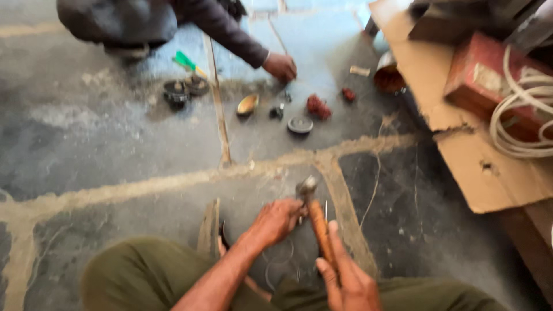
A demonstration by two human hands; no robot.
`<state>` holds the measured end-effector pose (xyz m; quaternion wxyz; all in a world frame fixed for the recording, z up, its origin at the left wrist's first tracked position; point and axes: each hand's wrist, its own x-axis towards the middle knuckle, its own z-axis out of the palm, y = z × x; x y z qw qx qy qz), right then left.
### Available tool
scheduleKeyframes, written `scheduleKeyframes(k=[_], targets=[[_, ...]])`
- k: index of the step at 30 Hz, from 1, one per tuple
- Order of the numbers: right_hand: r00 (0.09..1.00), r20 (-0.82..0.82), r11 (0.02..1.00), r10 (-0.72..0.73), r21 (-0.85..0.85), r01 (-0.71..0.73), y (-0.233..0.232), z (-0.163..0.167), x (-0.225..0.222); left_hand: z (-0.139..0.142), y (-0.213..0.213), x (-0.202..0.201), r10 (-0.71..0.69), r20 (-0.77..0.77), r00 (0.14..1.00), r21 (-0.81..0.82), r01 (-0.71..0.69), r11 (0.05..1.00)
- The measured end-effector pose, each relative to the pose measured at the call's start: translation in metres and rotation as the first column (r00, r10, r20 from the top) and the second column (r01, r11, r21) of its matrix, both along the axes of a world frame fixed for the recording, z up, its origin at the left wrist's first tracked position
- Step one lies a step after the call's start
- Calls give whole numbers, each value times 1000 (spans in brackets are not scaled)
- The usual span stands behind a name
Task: The person uses a screwdriver to pry open a small black electrical component, then uses a hammer to strike a metal pin or rod held against the component. The person repeats the hammering action multiple times while seated on the floor.
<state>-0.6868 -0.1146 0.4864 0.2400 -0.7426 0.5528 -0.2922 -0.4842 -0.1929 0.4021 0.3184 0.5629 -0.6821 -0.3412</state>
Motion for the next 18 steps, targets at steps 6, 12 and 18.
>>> scheduleKeyframes(k=[6,12,18], targets=[[988,141,942,-63,-319,106,1,-2,-5,3,-8,0,-8,52,999,-6,8,1000],[1000,-27,999,5,33,-4,-9,-9,-14,3,-7,0,-16,0,1000,-44,15,999],[994,88,936,-62,-341,88,7,-22,-22,1,-6,-4,-17,26,1000,0,17,1000]])
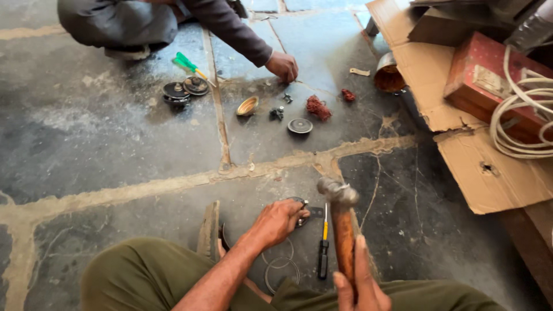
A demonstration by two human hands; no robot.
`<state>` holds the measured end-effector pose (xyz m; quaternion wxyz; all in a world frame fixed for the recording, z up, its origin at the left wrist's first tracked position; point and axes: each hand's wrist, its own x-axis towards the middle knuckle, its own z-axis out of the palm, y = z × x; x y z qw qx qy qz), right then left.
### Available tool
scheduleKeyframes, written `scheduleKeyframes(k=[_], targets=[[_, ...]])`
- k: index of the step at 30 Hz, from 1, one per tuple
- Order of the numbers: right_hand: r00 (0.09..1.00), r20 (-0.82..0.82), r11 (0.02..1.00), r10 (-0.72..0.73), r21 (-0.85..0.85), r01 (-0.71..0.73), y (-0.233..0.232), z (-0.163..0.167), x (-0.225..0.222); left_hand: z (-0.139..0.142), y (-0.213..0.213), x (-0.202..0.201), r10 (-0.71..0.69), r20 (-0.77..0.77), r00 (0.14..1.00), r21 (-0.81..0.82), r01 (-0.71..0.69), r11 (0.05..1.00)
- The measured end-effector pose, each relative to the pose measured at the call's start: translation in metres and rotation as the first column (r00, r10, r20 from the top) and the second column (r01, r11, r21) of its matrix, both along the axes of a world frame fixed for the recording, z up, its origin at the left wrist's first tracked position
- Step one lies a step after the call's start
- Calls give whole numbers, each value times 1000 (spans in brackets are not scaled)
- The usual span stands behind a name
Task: The person uses a screwdriver to pry open a small black electrical component, then uses a hammer to strike a metal pin or rod held against the component. The person repeats the hammering action multiple times while seated on the floor.
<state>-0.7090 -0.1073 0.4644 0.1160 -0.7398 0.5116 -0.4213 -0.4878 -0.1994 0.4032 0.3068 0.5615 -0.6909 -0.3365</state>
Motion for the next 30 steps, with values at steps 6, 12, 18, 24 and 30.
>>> scheduleKeyframes(k=[6,12,18,24,30], targets=[[983,-6,927,186,332,-173,-5,-8,3,6,0,0,18,-27,999,35,-18,999],[1000,3,995,-24,95,24,13,-9,-4,3,0,1,0,-52,999,-12,0,1000],[990,-101,885,97,464,-40,-4,-20,-5,3,0,-1,0,-33,999,-10,0,1000],[999,52,992,10,124,-16,14,-37,-17,-1,1,-1,10,-34,999,-11,-10,1000],[993,-74,971,88,228,-69,7,-53,-15,2,0,-3,4,-19,1000,3,-4,1000]])
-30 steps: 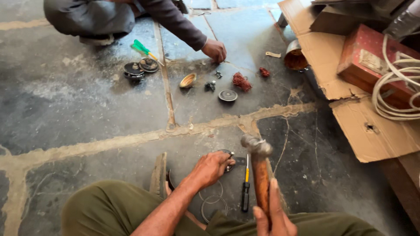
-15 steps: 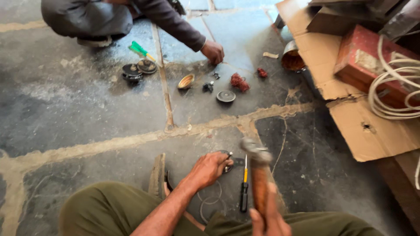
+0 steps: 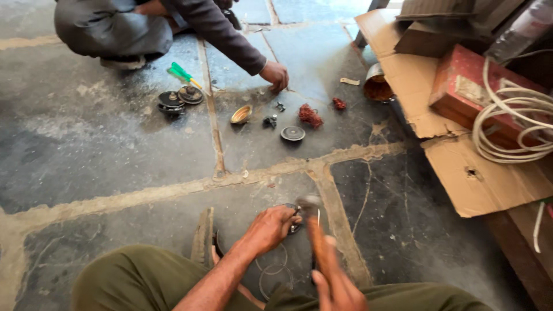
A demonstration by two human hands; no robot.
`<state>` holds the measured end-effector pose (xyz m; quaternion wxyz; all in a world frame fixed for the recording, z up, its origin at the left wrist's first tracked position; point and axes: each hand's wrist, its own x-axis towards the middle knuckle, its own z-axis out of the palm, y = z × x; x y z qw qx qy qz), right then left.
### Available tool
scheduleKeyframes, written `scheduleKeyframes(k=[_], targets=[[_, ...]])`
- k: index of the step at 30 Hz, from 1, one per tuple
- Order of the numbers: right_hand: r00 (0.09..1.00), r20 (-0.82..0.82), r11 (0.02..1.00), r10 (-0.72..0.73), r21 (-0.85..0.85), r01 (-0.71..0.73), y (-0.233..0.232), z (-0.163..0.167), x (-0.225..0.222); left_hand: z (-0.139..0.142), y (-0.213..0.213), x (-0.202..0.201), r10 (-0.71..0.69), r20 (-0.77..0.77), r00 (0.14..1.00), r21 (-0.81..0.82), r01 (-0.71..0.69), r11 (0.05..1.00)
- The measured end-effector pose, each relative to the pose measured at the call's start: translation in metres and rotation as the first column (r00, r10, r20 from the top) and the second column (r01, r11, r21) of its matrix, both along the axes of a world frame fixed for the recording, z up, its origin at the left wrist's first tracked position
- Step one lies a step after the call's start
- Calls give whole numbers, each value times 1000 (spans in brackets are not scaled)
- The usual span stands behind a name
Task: The person uses a screwdriver to pry open a small black electrical component, then uses a hammer to strike a metal pin or rod held against the component. The person repeats the hammering action multiple times while seated on the floor.
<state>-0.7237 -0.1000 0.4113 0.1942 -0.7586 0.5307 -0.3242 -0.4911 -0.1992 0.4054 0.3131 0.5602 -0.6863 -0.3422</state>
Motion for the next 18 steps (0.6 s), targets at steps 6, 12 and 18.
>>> scheduleKeyframes(k=[6,12,18], targets=[[978,38,978,-207,-32,208,6,-1,-9,0,8,0,-1,-50,999,24,2,1000],[993,106,999,-42,28,39,-6,-22,-15,-4,-3,1,1,-18,1000,16,-1,1000],[971,-101,946,-218,221,236,-11,-41,-6,-4,-2,2,19,-7,1000,-37,-19,999]])
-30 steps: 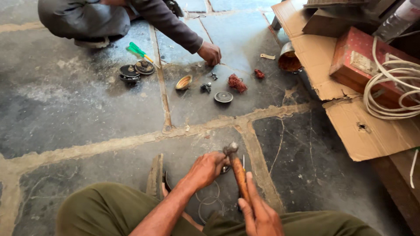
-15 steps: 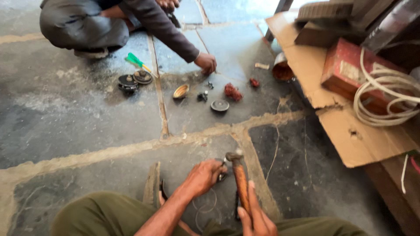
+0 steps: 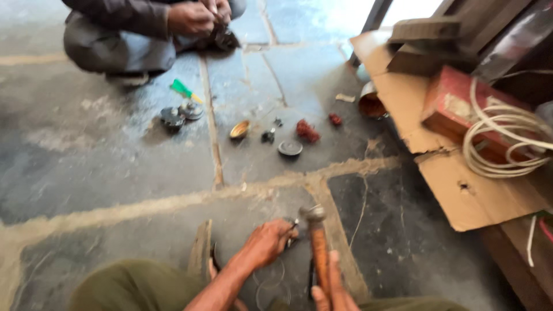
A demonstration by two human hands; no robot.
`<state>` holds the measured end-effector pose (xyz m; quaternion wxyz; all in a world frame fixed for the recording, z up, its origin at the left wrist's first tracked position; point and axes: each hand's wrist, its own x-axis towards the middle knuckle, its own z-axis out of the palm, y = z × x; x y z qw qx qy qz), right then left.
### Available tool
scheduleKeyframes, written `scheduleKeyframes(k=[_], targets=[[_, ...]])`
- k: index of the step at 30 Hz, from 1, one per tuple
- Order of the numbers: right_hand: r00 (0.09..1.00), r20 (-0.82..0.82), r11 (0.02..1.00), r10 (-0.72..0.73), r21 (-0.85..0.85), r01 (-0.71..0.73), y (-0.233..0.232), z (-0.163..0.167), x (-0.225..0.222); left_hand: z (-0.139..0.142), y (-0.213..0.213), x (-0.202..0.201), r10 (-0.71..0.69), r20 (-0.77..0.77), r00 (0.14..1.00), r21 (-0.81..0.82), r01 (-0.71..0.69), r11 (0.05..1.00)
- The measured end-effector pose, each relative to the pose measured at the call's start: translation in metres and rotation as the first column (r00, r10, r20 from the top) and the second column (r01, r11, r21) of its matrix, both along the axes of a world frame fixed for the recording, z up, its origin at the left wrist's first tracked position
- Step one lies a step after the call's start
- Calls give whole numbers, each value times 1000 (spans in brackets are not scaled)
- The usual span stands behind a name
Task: The person uses a screwdriver to pry open a small black electrical component, then uses a hammer to strike a metal pin or rod held against the component. The person repeats the hammering action multiple times while seated on the floor.
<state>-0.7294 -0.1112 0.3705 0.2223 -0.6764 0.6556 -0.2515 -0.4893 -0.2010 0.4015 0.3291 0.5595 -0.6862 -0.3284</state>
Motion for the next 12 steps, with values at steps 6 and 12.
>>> scheduleKeyframes(k=[6,12], targets=[[929,328,934,172,-353,-49,9,-5,-13,-1,2,-2,-20,-9,1000,32,21,999],[962,231,936,146,-346,-59,-4,22,7,5,11,-14,3,6,1000,47,-3,999]])
